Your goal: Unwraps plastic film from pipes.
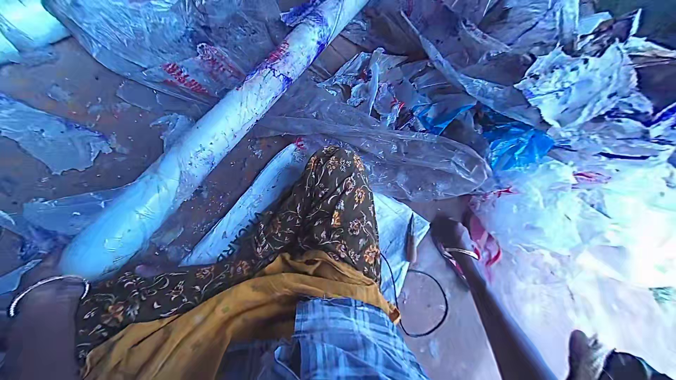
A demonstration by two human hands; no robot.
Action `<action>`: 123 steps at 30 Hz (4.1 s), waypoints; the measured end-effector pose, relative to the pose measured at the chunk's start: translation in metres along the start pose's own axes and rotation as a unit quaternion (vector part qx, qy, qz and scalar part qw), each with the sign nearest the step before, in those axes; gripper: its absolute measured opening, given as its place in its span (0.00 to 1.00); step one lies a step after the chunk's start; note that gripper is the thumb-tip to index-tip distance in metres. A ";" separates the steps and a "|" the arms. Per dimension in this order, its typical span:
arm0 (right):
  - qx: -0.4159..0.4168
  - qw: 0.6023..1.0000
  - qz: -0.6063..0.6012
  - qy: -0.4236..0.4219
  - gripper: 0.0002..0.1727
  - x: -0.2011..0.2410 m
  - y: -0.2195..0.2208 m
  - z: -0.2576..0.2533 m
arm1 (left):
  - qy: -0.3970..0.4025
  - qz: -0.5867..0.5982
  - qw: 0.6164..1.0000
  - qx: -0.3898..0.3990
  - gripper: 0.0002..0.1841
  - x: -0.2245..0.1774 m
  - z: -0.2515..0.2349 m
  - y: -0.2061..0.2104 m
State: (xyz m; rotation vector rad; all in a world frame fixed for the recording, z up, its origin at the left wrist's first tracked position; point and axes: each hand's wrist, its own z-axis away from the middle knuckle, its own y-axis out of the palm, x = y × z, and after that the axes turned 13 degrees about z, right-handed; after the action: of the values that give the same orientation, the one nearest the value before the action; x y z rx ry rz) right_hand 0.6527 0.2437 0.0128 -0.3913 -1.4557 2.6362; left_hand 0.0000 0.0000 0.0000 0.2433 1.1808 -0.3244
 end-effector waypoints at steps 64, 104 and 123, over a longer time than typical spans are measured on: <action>-0.381 0.364 0.058 -0.848 0.10 0.526 0.023 0.111 | -0.153 -0.184 0.958 0.162 0.16 -0.035 -0.102 0.066; -0.348 0.360 0.059 -0.864 0.09 0.537 0.034 0.134 | -0.146 -0.147 0.964 0.165 0.16 -0.029 -0.105 0.062; -0.171 0.834 -0.291 -0.437 0.13 0.420 -0.060 0.048 | 0.237 -0.185 0.896 0.327 0.42 0.007 -0.102 0.107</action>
State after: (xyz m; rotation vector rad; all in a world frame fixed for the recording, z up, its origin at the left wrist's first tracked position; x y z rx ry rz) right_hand 0.2335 0.3265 0.0151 1.2140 -1.8345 2.0581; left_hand -0.0457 0.1347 -0.0416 0.7189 1.5731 -1.0497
